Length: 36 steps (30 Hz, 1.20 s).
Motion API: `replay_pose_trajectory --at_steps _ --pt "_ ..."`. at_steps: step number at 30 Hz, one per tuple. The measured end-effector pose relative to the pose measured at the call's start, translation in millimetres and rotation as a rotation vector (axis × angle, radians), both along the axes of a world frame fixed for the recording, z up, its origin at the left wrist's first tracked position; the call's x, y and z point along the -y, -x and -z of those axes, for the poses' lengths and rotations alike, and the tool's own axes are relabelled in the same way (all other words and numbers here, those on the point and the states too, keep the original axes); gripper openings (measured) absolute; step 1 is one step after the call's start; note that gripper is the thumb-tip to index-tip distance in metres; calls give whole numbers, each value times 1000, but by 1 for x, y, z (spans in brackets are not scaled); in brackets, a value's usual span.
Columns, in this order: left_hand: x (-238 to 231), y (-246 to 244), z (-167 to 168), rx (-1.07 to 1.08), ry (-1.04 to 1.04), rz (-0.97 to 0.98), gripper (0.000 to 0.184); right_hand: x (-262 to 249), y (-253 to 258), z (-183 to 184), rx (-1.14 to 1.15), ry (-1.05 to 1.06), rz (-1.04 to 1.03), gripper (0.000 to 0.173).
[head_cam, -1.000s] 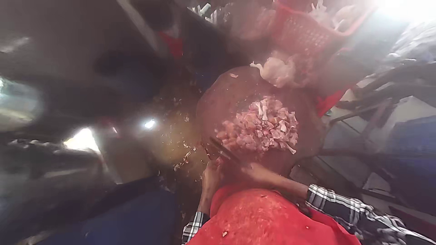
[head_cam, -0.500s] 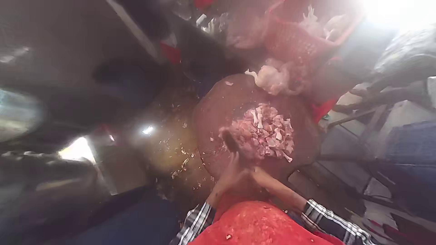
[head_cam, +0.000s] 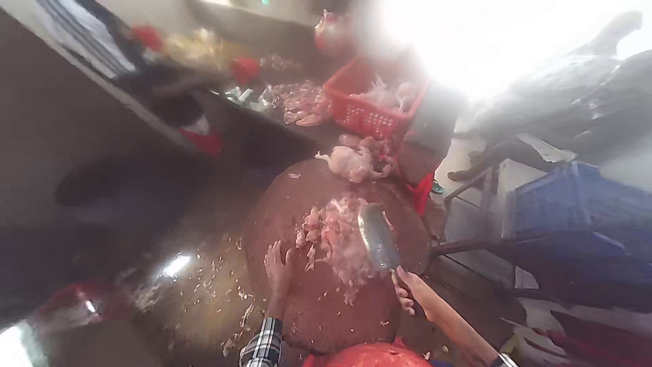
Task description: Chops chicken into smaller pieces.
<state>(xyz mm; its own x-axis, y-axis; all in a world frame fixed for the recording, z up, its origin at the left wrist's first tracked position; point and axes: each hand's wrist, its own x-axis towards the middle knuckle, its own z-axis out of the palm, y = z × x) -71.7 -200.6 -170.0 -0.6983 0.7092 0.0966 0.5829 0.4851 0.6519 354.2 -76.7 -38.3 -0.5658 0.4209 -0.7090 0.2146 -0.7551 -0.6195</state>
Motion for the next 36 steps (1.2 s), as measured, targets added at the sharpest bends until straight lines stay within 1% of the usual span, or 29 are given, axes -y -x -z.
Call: replay_pose_trajectory --at_steps 1,2,3,4,5,7,9,11,12,13,14,15,16,17,18,20,22,23,25,26,27,28,30,31,32,33,35,36 --pt "-9 -3 1 8 4 9 68 -4 -7 -4 83 -99 39 47" --pt "-27 -10 -5 58 -10 31 73 -14 -14 -6 219 -237 61 43" --pt "-51 -18 -11 121 -46 64 74 -28 -22 -3 383 -383 53 43" --pt "-79 -29 -19 197 -95 110 75 -44 -31 2 543 -503 23 50" --pt "-108 -40 -26 266 -132 170 74 -61 -39 8 655 -565 -25 58" --pt "-154 -68 -35 378 -213 348 71 -90 -53 20 749 -538 -103 62" --pt "-175 -85 -41 409 -190 537 70 -108 -57 28 742 -419 -156 58" --pt "-179 -89 -49 448 -109 667 66 -114 -61 31 712 -325 -165 55" --pt "-182 -86 -54 450 -94 678 58 -115 -65 32 706 -303 -169 54" --pt "-191 -79 -60 437 -113 631 48 -119 -67 32 701 -291 -180 55" --pt "-206 -69 -66 417 -121 555 43 -121 -69 33 692 -286 -186 54" --pt "-223 -58 -70 402 -87 492 43 -122 -71 35 676 -278 -183 54" --pt "-241 -47 -69 379 -30 462 48 -121 -73 35 657 -263 -175 53" --pt "-259 -39 -64 360 33 474 54 -120 -74 36 637 -251 -157 52" --pt "-276 -36 -58 354 87 517 58 -121 -75 37 622 -240 -141 52" --pt "-295 -51 -48 340 155 692 54 -121 -77 43 583 -223 -107 52" --pt "-292 -66 -58 437 263 821 53 -118 -80 48 551 -208 -72 51" --pt "-284 -66 -68 529 313 824 54 -116 -81 49 542 -210 -56 50" --pt "-271 -48 -79 644 255 725 50 -114 -80 49 540 -230 -43 50" --pt "-267 -27 -76 605 222 689 49 -114 -79 50 543 -234 -38 49" --pt "-263 -1 -66 491 216 683 50 -112 -80 49 546 -229 -30 50" --pt "-260 30 -51 335 233 701 55 -112 -80 49 549 -222 -21 50" --pt "-259 92 -30 -32 365 742 71 -111 -78 47 558 -222 -17 49" --pt "-264 121 -28 -163 430 729 77 -111 -76 47 573 -236 -25 50" --pt "-274 147 -30 -220 468 691 79 -111 -75 47 597 -255 -39 51" --pt "-288 167 -32 -234 479 642 77 -111 -74 47 625 -270 -56 53" --pt "-326 185 -44 -201 438 564 70 -110 -74 51 663 -286 -73 56" --pt "-344 179 -55 -182 394 547 65 -109 -74 51 681 -292 -77 56"
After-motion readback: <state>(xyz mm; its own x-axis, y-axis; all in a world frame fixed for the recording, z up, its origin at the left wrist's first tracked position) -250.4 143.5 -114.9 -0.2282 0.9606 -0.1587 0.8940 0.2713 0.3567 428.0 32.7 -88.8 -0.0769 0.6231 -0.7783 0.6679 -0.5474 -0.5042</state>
